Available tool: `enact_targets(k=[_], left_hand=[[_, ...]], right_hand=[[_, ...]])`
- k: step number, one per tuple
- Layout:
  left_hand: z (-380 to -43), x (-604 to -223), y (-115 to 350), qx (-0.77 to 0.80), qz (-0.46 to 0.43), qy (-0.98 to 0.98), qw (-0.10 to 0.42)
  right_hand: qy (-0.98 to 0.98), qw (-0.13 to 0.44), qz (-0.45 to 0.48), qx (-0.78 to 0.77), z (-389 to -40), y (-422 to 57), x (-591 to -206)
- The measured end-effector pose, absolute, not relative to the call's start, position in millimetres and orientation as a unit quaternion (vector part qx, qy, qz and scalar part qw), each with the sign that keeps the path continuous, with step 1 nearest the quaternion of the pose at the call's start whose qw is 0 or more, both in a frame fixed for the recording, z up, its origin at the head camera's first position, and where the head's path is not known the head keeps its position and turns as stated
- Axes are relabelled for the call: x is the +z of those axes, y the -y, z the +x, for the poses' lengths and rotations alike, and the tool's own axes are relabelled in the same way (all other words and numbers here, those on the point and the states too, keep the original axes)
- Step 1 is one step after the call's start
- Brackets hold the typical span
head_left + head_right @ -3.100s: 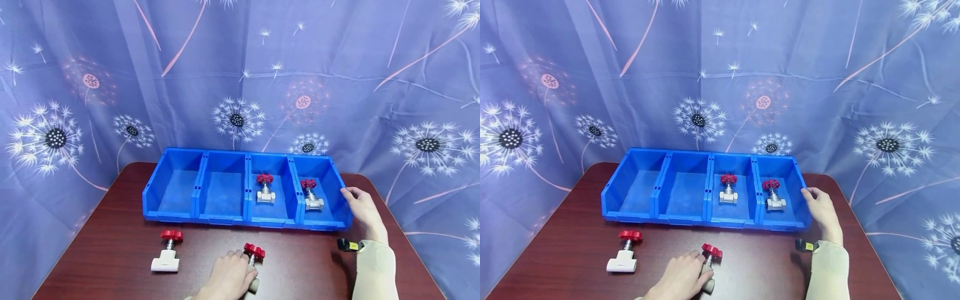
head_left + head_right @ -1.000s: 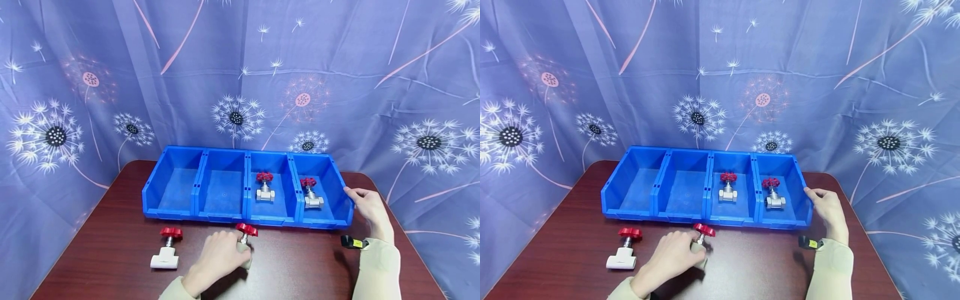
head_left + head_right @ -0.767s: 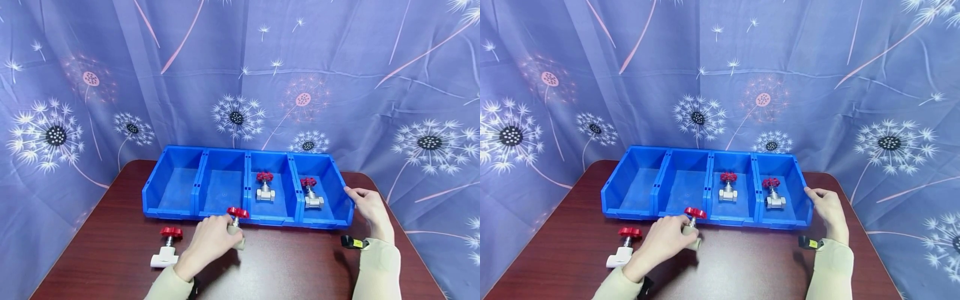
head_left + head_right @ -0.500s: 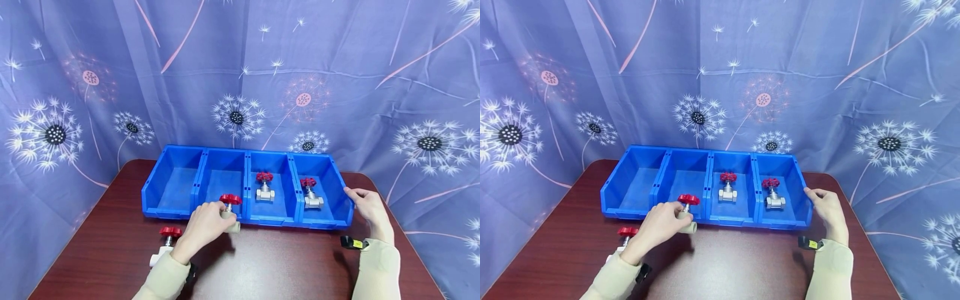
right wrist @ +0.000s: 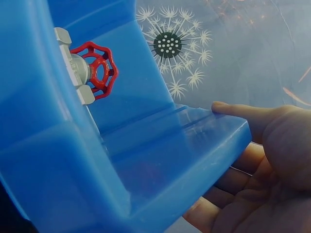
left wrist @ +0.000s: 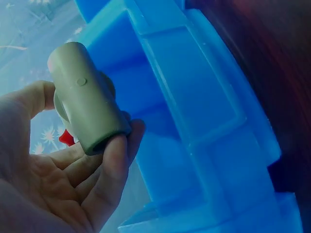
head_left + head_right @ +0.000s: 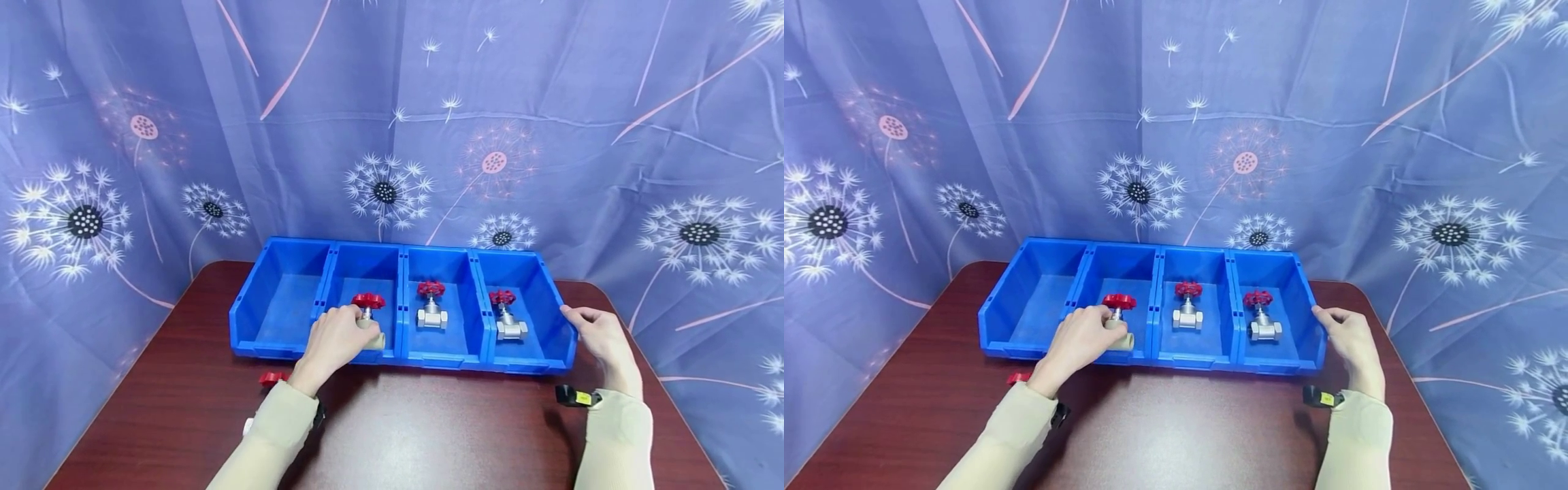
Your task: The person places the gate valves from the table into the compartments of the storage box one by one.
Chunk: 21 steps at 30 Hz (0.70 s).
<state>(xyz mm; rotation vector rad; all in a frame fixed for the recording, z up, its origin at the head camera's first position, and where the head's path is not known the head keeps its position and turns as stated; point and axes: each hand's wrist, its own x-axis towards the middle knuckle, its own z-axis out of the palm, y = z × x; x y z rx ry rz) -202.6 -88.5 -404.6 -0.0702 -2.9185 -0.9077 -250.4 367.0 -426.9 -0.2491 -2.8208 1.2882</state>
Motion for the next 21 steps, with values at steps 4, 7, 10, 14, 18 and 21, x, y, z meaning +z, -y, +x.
enact_targets(k=[4,7,10,14,18,21], left_hand=[[-212,-408,85,-0.280,-0.015,0.959,0.044],[-219,-409,81,-0.273,-0.011,0.961,0.045],[-226,-409,78,-0.274,-0.008,0.961,0.047],[-235,-411,74,-0.275,-0.006,0.960,0.049],[-242,-416,73,-0.271,0.006,0.962,0.036],[-248,-420,74,-0.267,0.018,0.963,0.021]], right_hand=[[0.905,0.012,-0.082,0.418,-251,-367,-427],[0.905,0.016,-0.082,0.417,-250,-367,-427],[0.904,0.018,-0.080,0.419,-250,-368,-427],[0.906,0.019,-0.080,0.416,-250,-368,-426],[0.906,0.017,-0.080,0.416,-250,-368,-427],[0.903,0.014,-0.080,0.422,-249,-367,-427]])
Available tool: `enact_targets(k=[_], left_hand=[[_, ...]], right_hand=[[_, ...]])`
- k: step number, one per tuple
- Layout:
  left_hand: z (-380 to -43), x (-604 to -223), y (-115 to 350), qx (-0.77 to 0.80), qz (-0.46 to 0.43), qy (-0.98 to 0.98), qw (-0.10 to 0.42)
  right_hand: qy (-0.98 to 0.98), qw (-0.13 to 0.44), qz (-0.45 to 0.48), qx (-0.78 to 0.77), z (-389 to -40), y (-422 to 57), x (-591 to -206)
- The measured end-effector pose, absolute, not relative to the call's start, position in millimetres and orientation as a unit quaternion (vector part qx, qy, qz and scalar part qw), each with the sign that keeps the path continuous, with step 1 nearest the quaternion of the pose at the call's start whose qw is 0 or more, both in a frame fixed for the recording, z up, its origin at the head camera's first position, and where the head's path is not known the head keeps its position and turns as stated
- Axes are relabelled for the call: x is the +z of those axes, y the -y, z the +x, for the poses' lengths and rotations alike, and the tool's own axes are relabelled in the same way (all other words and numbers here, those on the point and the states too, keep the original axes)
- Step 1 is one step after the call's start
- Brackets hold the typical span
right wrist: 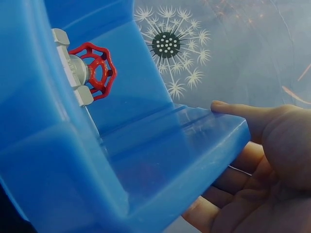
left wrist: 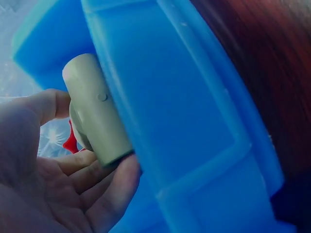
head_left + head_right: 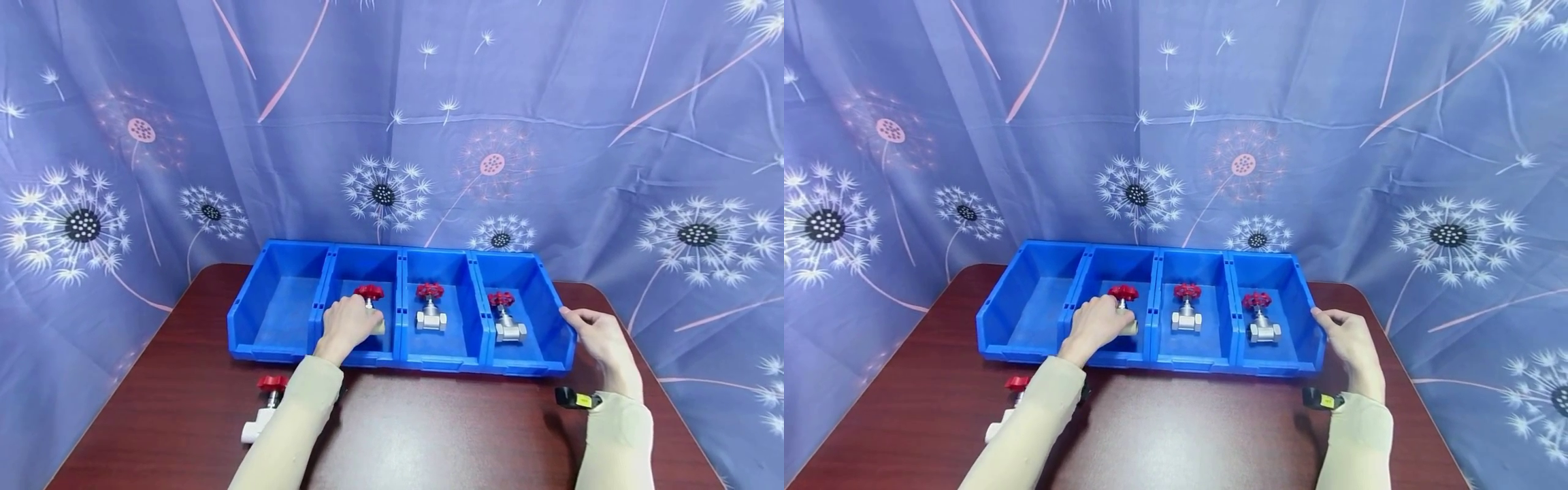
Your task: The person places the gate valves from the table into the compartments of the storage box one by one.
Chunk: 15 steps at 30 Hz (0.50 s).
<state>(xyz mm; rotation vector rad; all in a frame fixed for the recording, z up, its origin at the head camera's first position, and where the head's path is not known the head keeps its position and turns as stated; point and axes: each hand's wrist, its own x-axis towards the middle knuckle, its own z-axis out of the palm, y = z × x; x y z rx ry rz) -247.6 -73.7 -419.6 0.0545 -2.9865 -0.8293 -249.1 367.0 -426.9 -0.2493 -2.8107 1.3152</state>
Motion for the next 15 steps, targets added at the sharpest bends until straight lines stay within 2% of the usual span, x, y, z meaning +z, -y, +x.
enact_targets(k=[15], left_hand=[[-262,-425,72,-0.260,0.044,0.964,-0.037]], right_hand=[[0.904,0.011,-0.085,0.419,-249,-368,-430]])
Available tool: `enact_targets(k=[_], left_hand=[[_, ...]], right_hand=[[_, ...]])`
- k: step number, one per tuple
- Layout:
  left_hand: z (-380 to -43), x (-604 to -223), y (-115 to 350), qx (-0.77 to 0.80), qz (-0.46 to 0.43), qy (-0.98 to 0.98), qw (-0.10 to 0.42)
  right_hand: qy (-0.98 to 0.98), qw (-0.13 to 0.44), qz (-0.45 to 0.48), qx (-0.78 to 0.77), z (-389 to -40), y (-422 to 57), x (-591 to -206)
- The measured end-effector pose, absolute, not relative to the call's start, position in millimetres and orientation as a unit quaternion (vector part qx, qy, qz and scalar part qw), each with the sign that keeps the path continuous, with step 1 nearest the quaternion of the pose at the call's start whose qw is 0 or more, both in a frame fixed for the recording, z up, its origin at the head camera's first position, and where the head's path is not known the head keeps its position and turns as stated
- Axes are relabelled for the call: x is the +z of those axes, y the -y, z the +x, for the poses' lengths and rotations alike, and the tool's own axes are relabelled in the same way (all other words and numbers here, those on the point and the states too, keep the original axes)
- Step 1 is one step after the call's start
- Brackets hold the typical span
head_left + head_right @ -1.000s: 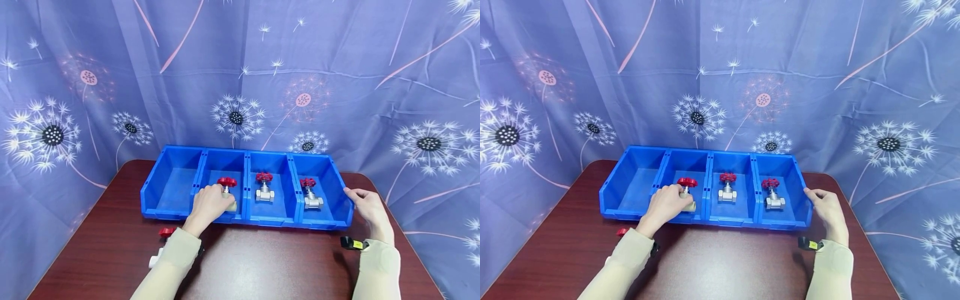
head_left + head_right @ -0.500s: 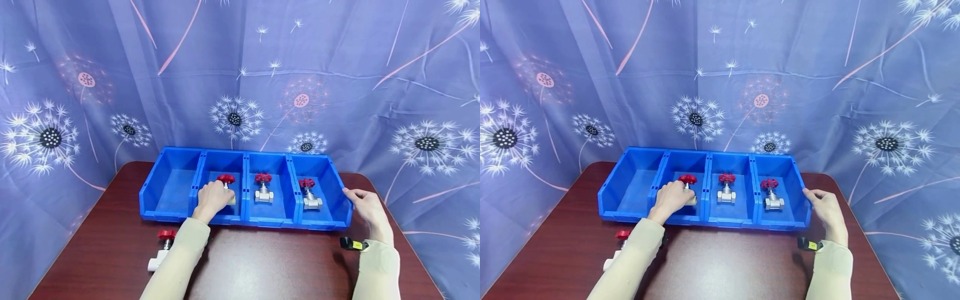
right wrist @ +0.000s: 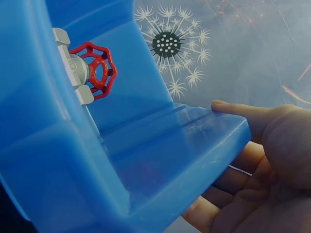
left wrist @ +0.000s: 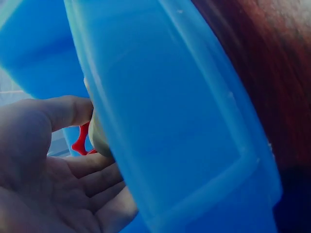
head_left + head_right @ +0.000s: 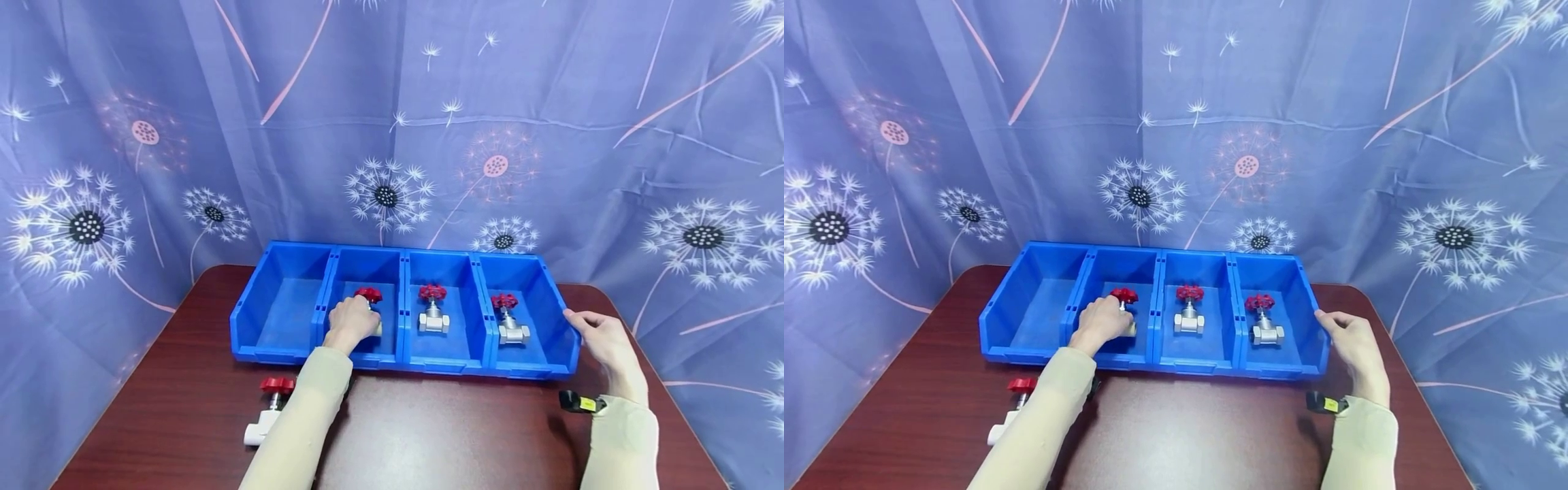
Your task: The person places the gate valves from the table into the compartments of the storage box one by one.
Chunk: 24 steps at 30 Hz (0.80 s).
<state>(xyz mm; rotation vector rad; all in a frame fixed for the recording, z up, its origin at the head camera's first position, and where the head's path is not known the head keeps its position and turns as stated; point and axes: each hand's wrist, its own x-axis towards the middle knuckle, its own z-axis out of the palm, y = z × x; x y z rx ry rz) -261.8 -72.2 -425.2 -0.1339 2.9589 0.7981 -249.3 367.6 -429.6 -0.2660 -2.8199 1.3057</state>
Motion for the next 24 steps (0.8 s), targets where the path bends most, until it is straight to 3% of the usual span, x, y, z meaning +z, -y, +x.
enact_targets(k=[16,24], left_hand=[[-279,-427,67,0.246,-0.068,-0.962,0.094],[-286,-430,67,0.221,-0.070,-0.968,0.094]], right_hand=[[0.904,0.016,-0.084,0.419,-250,-368,-430],[0.899,0.017,-0.088,0.429,-251,-367,-431]])
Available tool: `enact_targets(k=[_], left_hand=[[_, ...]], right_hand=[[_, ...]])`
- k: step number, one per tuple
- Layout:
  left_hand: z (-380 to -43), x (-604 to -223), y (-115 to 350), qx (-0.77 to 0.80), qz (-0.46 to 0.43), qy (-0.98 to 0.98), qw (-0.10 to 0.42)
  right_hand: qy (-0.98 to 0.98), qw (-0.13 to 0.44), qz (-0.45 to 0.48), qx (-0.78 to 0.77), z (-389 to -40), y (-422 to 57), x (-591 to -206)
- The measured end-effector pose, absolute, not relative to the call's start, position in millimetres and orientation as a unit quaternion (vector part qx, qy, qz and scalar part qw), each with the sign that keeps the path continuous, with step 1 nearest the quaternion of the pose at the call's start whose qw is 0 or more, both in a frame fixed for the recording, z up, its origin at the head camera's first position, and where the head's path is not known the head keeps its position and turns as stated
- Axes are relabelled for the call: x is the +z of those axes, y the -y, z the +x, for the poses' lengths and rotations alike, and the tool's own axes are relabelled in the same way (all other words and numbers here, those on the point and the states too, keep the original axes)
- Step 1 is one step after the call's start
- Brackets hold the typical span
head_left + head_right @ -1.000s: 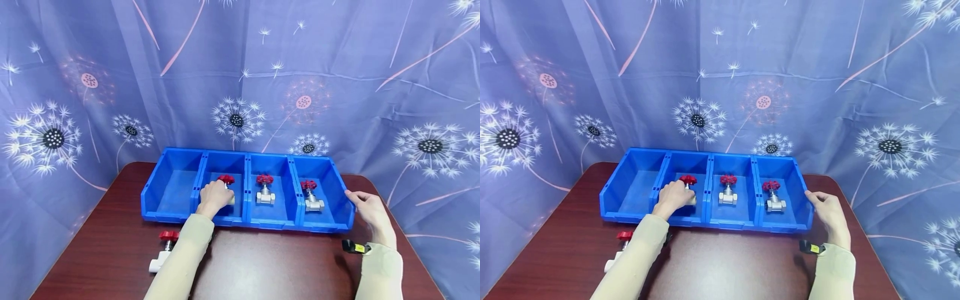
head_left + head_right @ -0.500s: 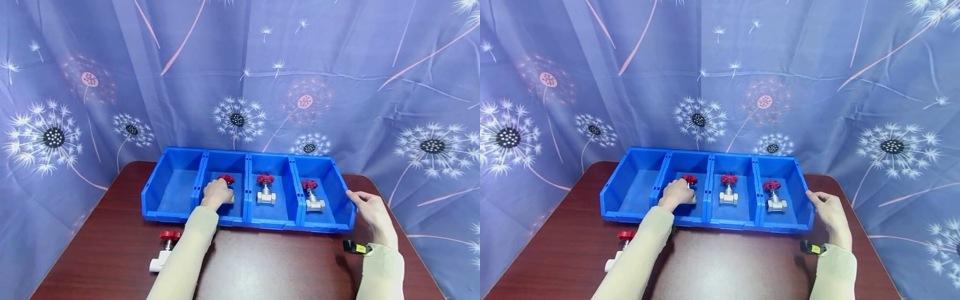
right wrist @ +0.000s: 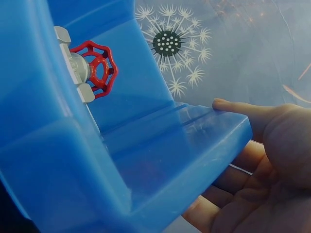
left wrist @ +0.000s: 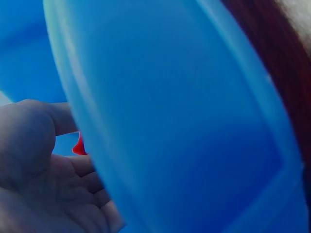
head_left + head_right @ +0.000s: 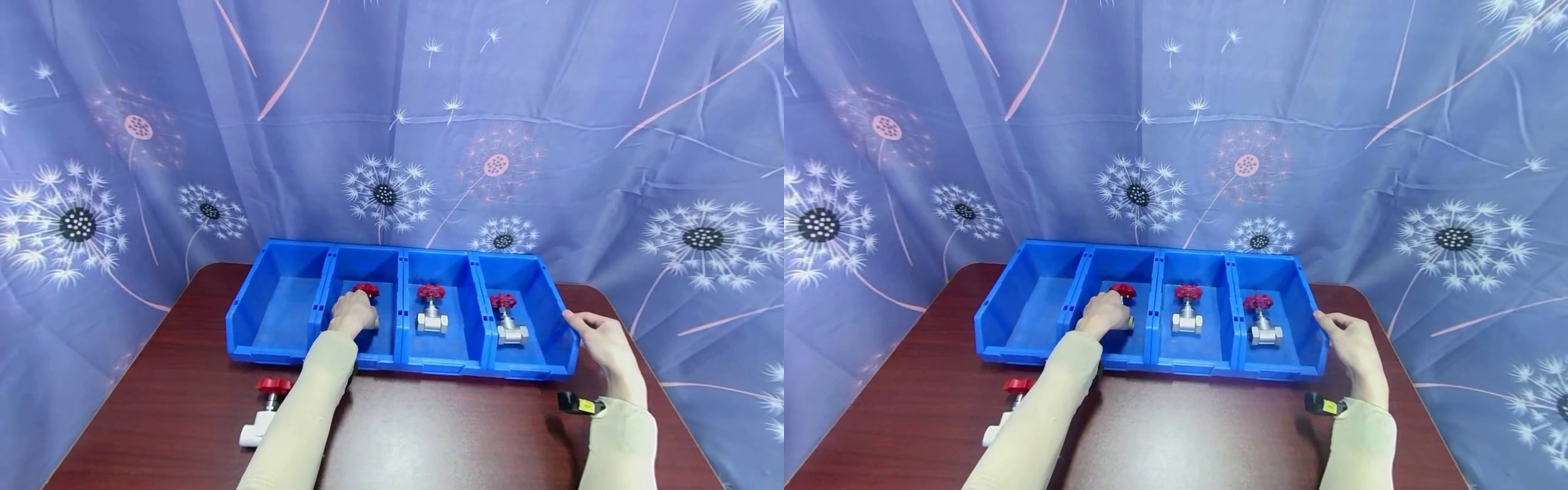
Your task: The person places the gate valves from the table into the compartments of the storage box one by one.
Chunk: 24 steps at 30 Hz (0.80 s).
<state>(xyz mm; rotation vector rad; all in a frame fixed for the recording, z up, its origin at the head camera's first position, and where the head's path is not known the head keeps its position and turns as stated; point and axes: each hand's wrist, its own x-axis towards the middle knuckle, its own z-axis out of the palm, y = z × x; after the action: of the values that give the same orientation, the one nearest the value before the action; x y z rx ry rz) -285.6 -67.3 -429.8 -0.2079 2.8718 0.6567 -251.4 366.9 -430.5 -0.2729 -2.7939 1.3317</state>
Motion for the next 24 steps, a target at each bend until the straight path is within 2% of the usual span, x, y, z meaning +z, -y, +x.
enact_targets(k=[24], left_hand=[[-289,-433,57,0.193,-0.091,-0.973,0.092]], right_hand=[[0.894,0.008,-0.096,0.438,-251,-367,-430]])
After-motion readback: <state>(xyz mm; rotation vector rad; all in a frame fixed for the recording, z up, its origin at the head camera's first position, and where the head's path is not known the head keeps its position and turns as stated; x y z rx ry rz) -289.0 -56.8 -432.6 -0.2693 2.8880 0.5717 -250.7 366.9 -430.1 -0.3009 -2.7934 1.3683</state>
